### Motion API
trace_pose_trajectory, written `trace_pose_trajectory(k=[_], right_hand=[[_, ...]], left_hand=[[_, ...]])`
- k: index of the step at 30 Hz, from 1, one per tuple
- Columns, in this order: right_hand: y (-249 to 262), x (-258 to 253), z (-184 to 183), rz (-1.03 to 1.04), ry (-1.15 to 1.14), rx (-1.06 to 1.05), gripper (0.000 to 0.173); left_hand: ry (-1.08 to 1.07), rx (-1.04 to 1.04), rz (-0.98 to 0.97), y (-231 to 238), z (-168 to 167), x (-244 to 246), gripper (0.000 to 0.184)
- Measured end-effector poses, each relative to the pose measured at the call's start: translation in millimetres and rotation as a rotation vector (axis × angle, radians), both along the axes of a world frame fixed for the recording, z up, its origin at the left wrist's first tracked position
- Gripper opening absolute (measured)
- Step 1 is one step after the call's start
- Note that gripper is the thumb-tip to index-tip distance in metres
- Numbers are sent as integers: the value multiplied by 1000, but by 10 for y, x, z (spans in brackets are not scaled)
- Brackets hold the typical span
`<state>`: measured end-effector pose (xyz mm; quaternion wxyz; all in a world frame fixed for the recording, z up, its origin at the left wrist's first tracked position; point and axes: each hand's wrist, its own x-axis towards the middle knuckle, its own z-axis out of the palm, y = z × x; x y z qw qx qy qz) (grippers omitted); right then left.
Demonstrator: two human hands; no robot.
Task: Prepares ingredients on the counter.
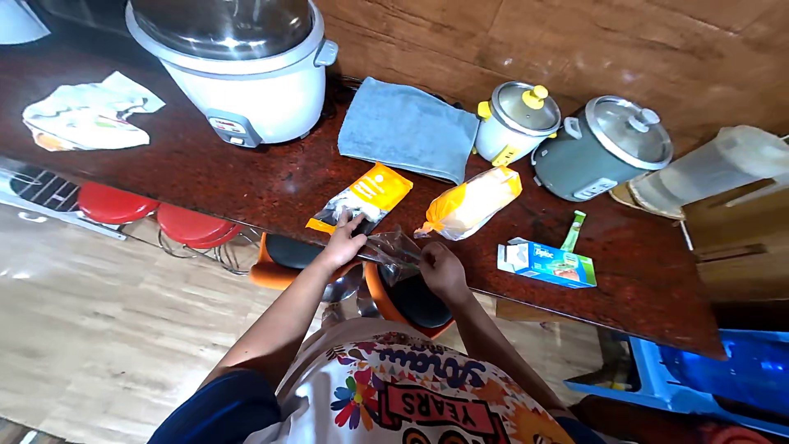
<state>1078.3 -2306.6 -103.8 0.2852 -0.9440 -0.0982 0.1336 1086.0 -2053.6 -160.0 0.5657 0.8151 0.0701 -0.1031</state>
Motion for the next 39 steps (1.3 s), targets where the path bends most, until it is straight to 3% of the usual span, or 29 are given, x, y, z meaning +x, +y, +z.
trace_pose_trajectory(k=[6,10,12,16,20,22,27,31,33,39], right_hand=[[-46,-16,-11,-14,20,36,20],[-185,10,-22,-86,-26,37,19],[-220,18,-30,-115,-65,88,19],[-201,27,-37,-135,-87,134,24],[-158,38,-82,-140,-57,134,24],[-152,40,-94,-141,-45,125,24],[-115,56,-33,-127,-95,93,24],[-35,146,53,-129,-152,42,25],[-5,197,77,-120,-172,22,23],[110,307,94,-82,27,-77,24]], left_hand=[[-46,-4,-142,221,22,19,57],[-146,399,47,267,-121,148,41],[-118,528,97,255,-173,251,53],[-20,557,197,186,-146,413,71],[-34,647,254,108,-153,410,46],[-14,687,241,83,-144,410,47],[102,638,158,73,-45,524,63],[136,721,80,135,-21,573,44],[122,725,51,148,-5,510,47],[-63,423,-16,249,-87,224,49]])
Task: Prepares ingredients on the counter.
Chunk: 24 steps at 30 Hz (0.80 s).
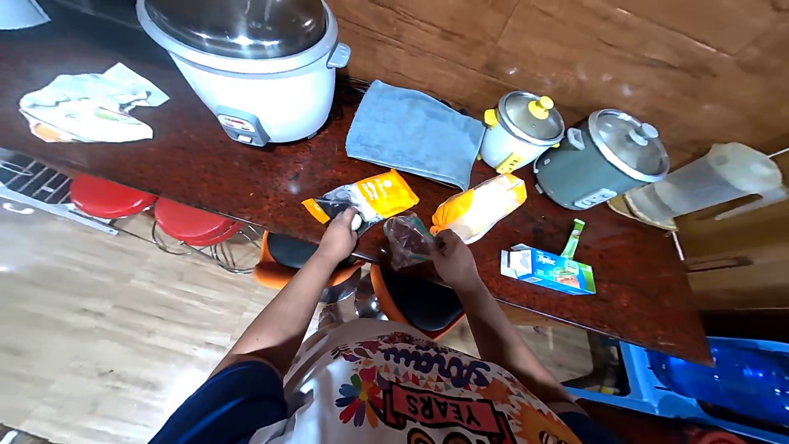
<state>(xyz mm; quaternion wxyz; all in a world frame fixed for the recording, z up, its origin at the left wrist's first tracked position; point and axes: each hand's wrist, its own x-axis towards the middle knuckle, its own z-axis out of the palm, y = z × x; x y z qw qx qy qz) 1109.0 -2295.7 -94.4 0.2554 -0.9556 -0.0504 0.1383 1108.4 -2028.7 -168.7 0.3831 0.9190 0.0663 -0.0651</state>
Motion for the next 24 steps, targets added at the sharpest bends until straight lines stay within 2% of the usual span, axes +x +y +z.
trace_pose_trajectory(k=[5,7,10,12,14,16,17,19,22,24], right_hand=[[126,14,5,52,144,-90,29],[182,11,17,94,174,-136,31],[257,21,6,119,194,-163,31],[282,13,4,105,200,-154,28],[308,12,6,105,201,-137,26],[324,13,-24,121,196,-108,25],[333,14,-46,131,186,-77,25],[339,2,-124,115,161,69,27],[327,-47,-245,3,72,354,25],[295,-70,-260,-52,53,442,24]], left_hand=[[82,-524,128,207,118,-75,43],[102,-840,200,235,99,-115,48],[109,-1254,194,308,103,-169,52],[91,-1389,194,267,239,-228,47],[47,-1411,155,143,470,-287,47],[-25,-1278,23,-56,643,-328,52],[-77,-1123,-62,-165,680,-335,54],[-178,-670,-237,-352,669,-341,54],[-78,-33,-337,-569,619,-327,44],[51,154,-425,-651,578,-258,28]])
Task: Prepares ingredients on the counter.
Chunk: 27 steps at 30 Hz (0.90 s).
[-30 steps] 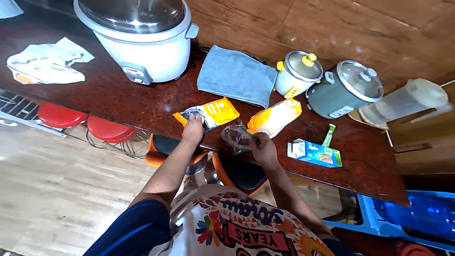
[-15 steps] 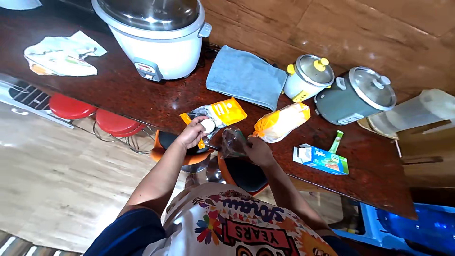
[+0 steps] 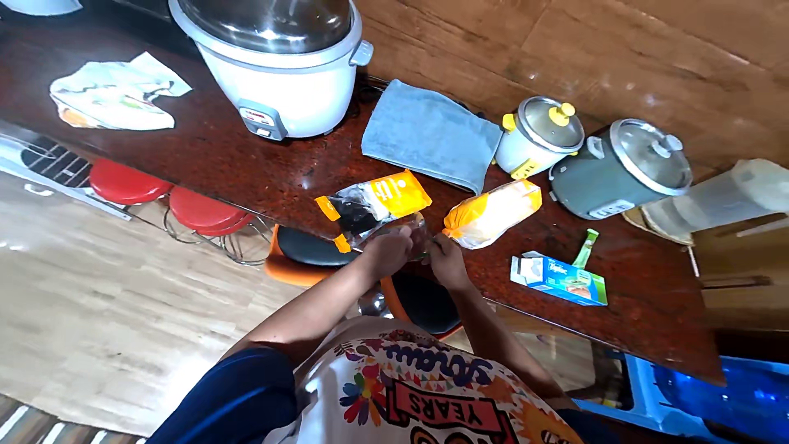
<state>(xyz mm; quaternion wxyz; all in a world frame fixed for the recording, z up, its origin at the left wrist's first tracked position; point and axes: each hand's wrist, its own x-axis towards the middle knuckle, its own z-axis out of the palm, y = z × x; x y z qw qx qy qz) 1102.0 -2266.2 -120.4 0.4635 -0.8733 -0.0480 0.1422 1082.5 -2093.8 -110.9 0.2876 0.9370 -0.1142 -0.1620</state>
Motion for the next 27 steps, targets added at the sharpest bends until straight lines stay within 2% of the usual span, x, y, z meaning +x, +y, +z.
trace_pose_trajectory(k=[1,3,5,7,9,11,12,14,18,20,24,27], right_hand=[[-19,-10,-8,-15,0,20,23],[-51,-10,-34,-38,-17,42,21],[-85,16,-42,-60,-22,48,22],[-123,66,-35,-78,-12,36,23],[-155,98,-44,-91,2,25,23],[-157,119,-25,-96,14,23,21],[-153,123,-20,-99,13,27,20],[-144,131,-37,-94,-2,48,19],[-128,152,-52,-56,8,43,50],[-140,163,-33,-31,39,-7,58],[-157,154,-79,-17,70,-37,56],[-136,150,-71,-36,101,-42,58]], left_hand=[[28,39,-42,-19,-24,30,27],[-17,-32,-50,4,-73,63,31],[-227,-245,70,105,-114,68,26],[-322,-290,251,263,-95,113,21],[-126,-139,370,454,-95,171,25],[71,52,357,590,-241,240,31],[101,101,350,622,-345,258,31],[66,91,373,647,-463,302,39],[-49,36,310,676,-651,520,44],[-51,32,301,670,-694,582,45],[-20,15,333,690,-742,639,50],[46,39,306,698,-718,681,61]])
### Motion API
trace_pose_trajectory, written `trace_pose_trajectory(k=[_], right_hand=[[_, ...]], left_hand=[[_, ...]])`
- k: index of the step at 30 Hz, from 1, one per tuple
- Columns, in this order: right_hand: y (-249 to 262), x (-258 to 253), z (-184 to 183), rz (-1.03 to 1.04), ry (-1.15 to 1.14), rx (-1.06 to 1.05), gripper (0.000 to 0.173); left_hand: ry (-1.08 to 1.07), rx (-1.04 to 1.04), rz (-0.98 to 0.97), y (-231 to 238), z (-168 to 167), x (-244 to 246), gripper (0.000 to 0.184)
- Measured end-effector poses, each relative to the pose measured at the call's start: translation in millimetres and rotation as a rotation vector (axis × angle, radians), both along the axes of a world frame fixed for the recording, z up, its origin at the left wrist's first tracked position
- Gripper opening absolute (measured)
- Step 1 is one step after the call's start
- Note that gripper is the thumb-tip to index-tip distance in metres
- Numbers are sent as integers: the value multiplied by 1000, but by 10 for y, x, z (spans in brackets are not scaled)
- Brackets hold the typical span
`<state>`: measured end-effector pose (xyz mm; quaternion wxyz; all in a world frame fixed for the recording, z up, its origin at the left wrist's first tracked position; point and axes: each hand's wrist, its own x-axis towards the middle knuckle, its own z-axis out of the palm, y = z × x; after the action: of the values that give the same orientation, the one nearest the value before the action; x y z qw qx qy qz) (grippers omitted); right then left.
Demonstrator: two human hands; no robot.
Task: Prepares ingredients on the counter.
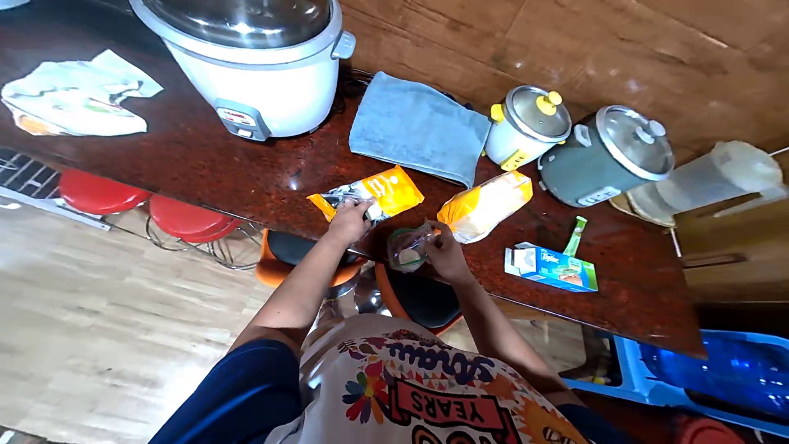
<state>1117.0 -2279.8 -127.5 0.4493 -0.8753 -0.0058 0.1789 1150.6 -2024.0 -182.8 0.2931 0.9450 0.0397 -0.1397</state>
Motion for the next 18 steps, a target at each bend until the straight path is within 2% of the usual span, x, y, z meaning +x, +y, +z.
trace_pose_trajectory(k=[3,8,11,13,15,18], right_hand=[[11,13,23,2,22,-22,67],[40,32,113,18,68,-59,70],[34,29,145,44,106,-52,71],[25,25,161,56,125,-45,68],[14,30,172,55,137,-45,60],[-1,53,154,69,107,-64,43]], left_hand=[[51,-28,20,-18,103,17,65],[-50,-140,203,-143,165,-62,46],[-68,-149,205,-135,141,-109,50],[-19,-129,157,-76,189,-130,57],[22,-100,123,0,219,-154,56],[30,-191,119,105,190,-184,56]])
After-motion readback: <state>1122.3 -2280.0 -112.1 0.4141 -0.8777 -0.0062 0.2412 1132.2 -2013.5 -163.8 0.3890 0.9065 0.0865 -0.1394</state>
